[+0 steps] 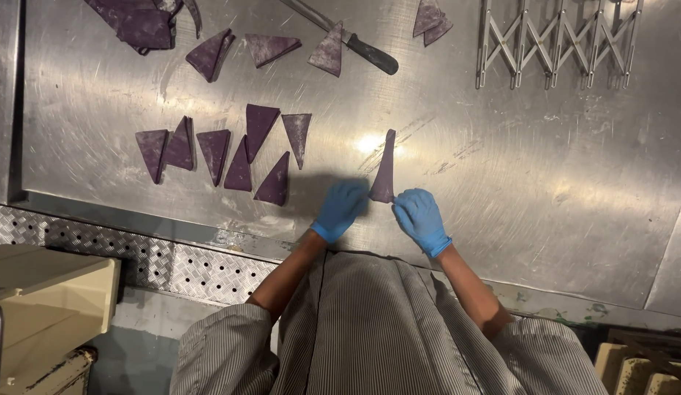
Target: Rolling and shaping purple dough into individual pieces and placing them on a tray.
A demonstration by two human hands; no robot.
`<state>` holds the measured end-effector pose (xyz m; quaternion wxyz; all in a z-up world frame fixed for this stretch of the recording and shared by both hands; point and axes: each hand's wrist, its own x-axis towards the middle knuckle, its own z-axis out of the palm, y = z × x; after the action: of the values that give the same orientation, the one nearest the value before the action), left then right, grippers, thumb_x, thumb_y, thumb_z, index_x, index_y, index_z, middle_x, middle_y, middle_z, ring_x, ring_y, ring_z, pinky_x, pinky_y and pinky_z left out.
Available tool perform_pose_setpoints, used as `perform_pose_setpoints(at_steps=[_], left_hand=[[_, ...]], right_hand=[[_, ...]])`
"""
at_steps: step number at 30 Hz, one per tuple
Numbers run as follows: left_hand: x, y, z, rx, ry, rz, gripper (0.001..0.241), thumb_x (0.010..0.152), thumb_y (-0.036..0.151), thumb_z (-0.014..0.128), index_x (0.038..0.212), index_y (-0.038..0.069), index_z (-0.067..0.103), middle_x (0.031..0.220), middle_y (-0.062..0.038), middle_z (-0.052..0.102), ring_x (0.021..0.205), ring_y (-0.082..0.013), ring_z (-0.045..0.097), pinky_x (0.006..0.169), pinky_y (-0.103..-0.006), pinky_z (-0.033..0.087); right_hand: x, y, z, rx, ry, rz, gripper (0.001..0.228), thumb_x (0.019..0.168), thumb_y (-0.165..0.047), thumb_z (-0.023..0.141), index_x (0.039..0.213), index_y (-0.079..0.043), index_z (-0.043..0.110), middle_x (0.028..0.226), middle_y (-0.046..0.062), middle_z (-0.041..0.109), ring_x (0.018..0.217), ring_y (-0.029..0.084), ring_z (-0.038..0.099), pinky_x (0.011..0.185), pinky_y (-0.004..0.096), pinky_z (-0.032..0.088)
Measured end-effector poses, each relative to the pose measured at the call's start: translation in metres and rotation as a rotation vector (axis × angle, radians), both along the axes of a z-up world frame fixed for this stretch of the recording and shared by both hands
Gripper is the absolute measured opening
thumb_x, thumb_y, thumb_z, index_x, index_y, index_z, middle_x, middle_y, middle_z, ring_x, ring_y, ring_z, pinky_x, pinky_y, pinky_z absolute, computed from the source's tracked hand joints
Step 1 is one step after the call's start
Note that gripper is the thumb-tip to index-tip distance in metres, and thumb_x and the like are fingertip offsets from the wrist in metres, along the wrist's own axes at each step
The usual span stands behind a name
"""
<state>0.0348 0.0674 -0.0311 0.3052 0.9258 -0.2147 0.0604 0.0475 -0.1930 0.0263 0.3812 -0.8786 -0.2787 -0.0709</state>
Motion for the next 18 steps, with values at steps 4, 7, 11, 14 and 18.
perform_pose_setpoints(at_steps=[4, 7, 11, 14, 18], left_hand=[[-0.006, -0.004, 0.002, 0.141, -0.153, -0.086, 0.034, 0.094, 0.021, 0.069, 0.127, 0.011, 0.067, 0.128, -0.003, 0.065, 0.114, -0.0222, 0.059, 0.101, -0.039, 0.046], [0.001, -0.007, 0.0, 0.236, -0.258, -0.145, 0.035, 0.093, 0.021, 0.071, 0.126, 0.01, 0.066, 0.125, -0.002, 0.067, 0.111, -0.0216, 0.06, 0.095, -0.0375, 0.046], [0.017, -0.015, 0.017, 0.21, -0.218, -0.192, 0.031, 0.09, 0.027, 0.072, 0.113, 0.006, 0.067, 0.103, -0.006, 0.062, 0.096, -0.0239, 0.059, 0.085, -0.0399, 0.048], [0.028, -0.019, 0.013, 0.341, -0.174, -0.246, 0.019, 0.09, 0.026, 0.071, 0.097, 0.01, 0.064, 0.092, -0.006, 0.058, 0.09, -0.0245, 0.058, 0.079, -0.0407, 0.048], [0.042, -0.019, 0.008, 0.486, -0.24, -0.316, 0.008, 0.088, 0.02, 0.066, 0.089, 0.014, 0.061, 0.094, -0.005, 0.056, 0.091, -0.0223, 0.057, 0.08, -0.0393, 0.048]], right_hand=[[-0.003, 0.004, -0.003, -0.118, -0.121, 0.032, 0.032, 0.092, -0.018, 0.074, 0.12, -0.005, 0.063, 0.106, 0.01, 0.063, 0.103, 0.03, 0.061, 0.097, 0.044, 0.047], [0.001, 0.007, -0.009, -0.168, -0.089, 0.03, 0.035, 0.091, -0.019, 0.076, 0.121, -0.006, 0.064, 0.105, 0.008, 0.063, 0.101, 0.028, 0.06, 0.096, 0.043, 0.046], [0.005, 0.013, -0.015, -0.188, -0.049, 0.001, 0.032, 0.088, -0.025, 0.079, 0.11, -0.008, 0.062, 0.102, 0.008, 0.059, 0.101, 0.029, 0.056, 0.096, 0.045, 0.043], [0.008, 0.015, -0.02, -0.17, -0.009, -0.02, 0.027, 0.089, -0.026, 0.079, 0.105, -0.011, 0.063, 0.101, 0.007, 0.058, 0.102, 0.029, 0.055, 0.099, 0.045, 0.041], [0.014, 0.018, 0.0, -0.12, 0.086, -0.067, 0.02, 0.089, -0.027, 0.079, 0.097, -0.014, 0.066, 0.103, 0.007, 0.057, 0.108, 0.029, 0.051, 0.103, 0.046, 0.035]])
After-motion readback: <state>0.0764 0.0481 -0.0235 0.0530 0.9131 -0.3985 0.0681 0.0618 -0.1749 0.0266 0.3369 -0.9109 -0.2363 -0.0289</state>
